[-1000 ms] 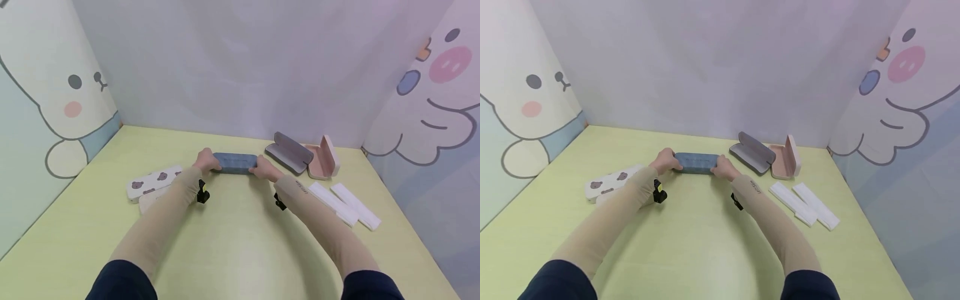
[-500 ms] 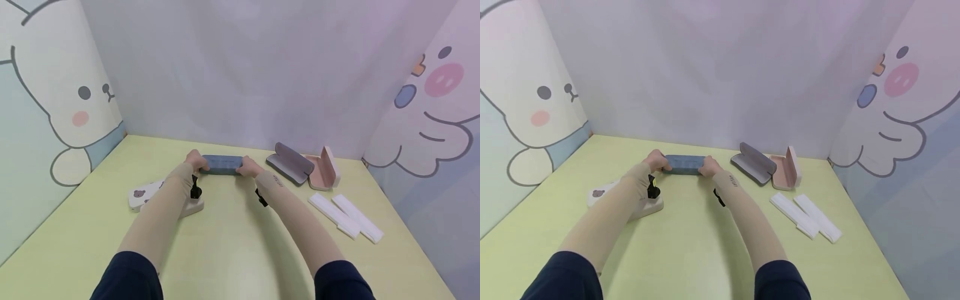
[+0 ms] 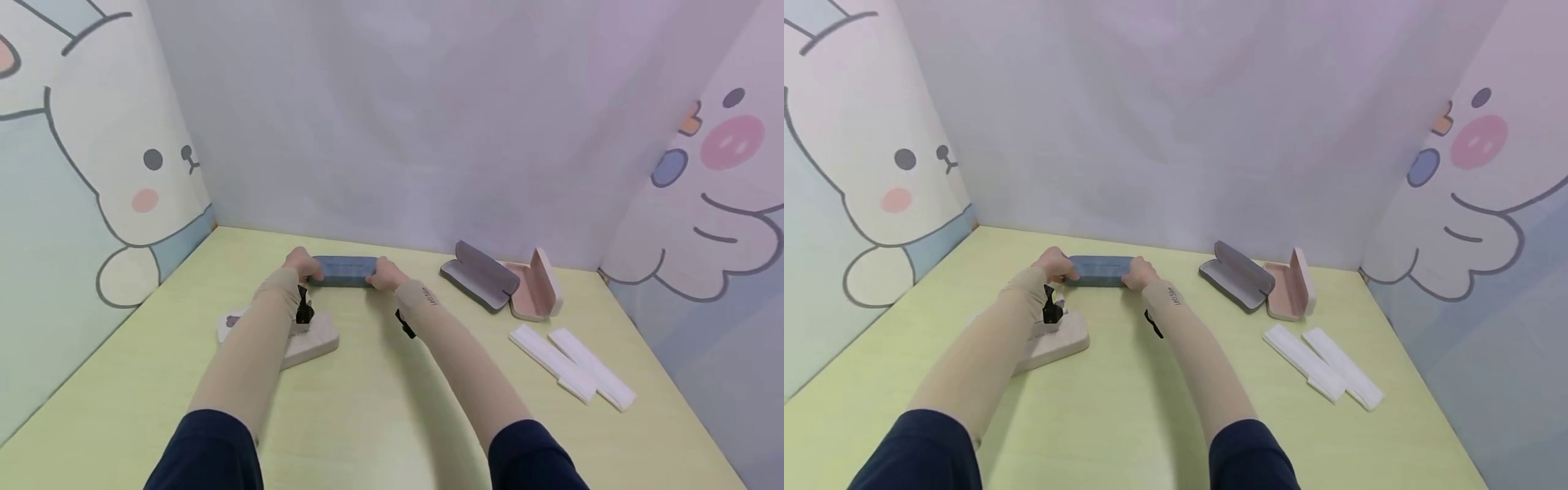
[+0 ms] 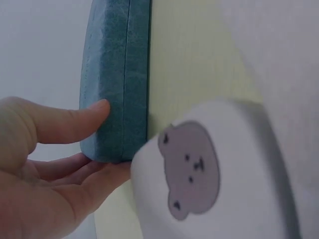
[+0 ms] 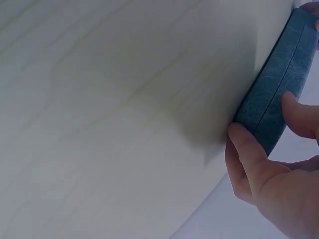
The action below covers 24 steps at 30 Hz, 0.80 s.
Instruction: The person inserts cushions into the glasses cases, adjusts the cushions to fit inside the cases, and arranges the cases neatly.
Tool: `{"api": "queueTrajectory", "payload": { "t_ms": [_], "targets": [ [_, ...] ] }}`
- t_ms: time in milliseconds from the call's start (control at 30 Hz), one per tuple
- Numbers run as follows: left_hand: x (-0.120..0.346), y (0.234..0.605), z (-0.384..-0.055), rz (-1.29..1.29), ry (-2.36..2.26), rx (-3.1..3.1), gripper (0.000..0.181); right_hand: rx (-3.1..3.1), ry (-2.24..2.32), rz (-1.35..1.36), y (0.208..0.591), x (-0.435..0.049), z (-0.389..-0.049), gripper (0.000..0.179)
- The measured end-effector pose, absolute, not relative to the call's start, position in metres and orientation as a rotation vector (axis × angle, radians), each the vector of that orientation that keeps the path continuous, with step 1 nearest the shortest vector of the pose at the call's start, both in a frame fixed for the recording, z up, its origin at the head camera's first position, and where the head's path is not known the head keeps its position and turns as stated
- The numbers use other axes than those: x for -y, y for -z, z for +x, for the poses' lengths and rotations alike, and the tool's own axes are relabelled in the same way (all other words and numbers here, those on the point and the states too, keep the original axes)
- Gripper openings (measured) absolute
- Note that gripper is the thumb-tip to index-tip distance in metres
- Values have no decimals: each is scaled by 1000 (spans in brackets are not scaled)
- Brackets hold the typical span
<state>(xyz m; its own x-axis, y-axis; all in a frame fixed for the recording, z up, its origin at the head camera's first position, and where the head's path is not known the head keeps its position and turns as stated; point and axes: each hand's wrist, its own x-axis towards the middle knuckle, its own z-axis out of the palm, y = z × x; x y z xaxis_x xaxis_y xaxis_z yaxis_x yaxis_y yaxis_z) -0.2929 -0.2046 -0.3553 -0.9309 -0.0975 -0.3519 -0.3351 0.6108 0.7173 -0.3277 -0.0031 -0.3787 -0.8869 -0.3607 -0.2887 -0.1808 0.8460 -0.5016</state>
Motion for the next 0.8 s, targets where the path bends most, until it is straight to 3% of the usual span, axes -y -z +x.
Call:
{"api": "queueTrajectory", "payload": {
  "t_ms": [333,533,800],
  "targets": [
    [240,357,-287,-377,-1168,-2595,49,-2668,698,-473,380,33,-313,23],
    [258,357,-279,-381,-1184,-2595,46,-2707,698,-481,382,50,-305,38],
    [277,354,-267,-372,-1219,-2565,46,-2699,734,-521,383,67,-302,41]
  ]
}}
